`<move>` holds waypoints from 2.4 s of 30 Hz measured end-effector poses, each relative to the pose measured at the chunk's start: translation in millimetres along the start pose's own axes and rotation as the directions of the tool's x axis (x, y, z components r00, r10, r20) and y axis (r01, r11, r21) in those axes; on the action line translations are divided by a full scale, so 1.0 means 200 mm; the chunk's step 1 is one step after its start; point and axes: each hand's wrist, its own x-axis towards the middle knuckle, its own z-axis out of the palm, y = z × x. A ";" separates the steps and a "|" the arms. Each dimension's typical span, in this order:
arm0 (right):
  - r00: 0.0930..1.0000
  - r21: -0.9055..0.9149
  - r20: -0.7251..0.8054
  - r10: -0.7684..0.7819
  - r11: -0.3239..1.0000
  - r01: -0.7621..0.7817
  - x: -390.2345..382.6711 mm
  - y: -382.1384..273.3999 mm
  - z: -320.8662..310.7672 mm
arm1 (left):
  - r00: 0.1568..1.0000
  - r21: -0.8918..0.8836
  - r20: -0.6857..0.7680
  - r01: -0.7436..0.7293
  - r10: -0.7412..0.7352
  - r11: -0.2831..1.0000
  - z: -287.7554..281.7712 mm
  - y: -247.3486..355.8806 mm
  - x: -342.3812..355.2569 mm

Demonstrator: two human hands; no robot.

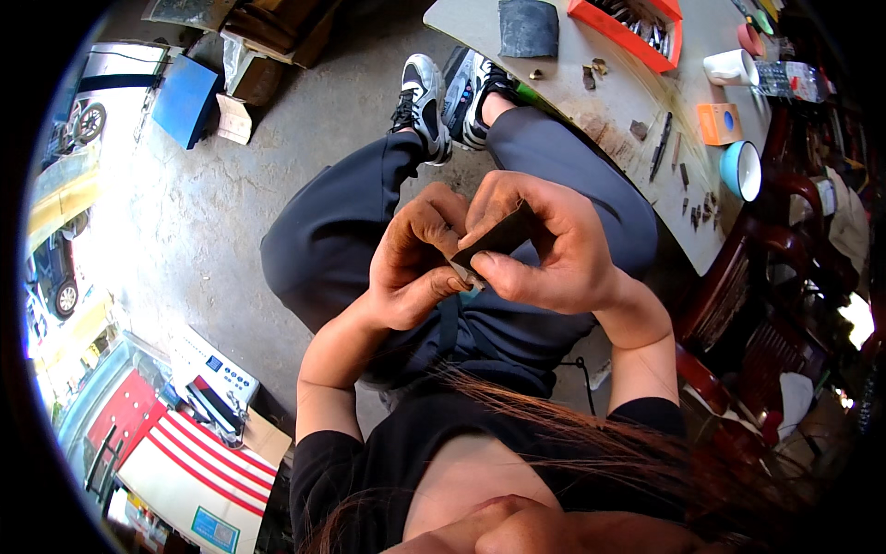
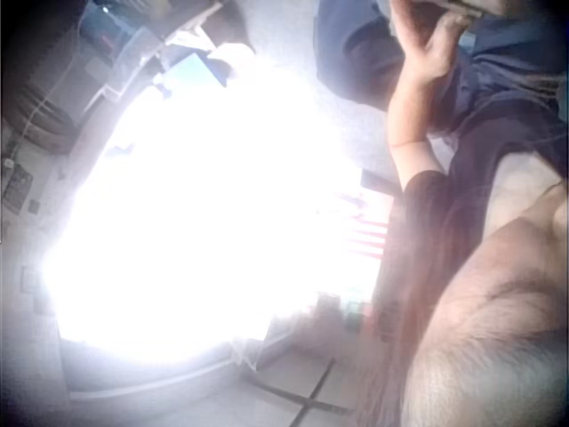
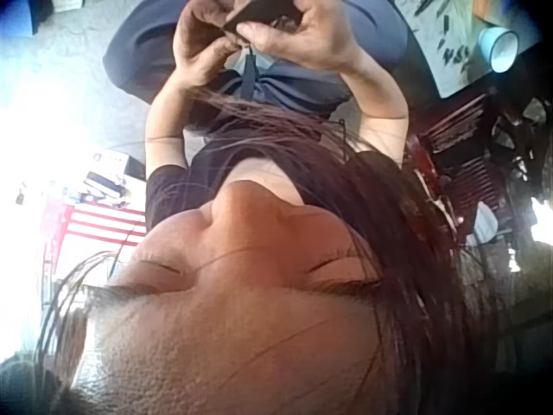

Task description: The person measures a metal cylinder using a vernier caliper and then handles other small metal components by hand while sitting in a workshop.

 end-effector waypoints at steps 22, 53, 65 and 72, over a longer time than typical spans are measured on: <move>0.984 -0.064 -0.039 -0.176 0.983 0.174 -0.01 0.02 0.01 | 1.000 -0.068 -0.008 -0.018 0.017 0.998 0.02 -0.02 0.01; 0.997 -0.072 0.063 -0.054 0.996 0.058 0.00 0.01 -0.04 | 0.921 -0.031 0.039 0.389 -0.388 0.921 0.02 0.10 0.00; 0.994 -0.012 0.095 -0.062 0.998 0.063 -0.01 0.01 -0.04 | 0.889 -0.129 0.108 0.457 -0.445 0.880 -0.02 0.07 -0.04; 0.992 -0.055 0.125 -0.001 0.998 0.007 -0.01 0.00 -0.05 | 0.929 0.067 0.089 0.354 -0.358 0.933 0.03 0.10 -0.01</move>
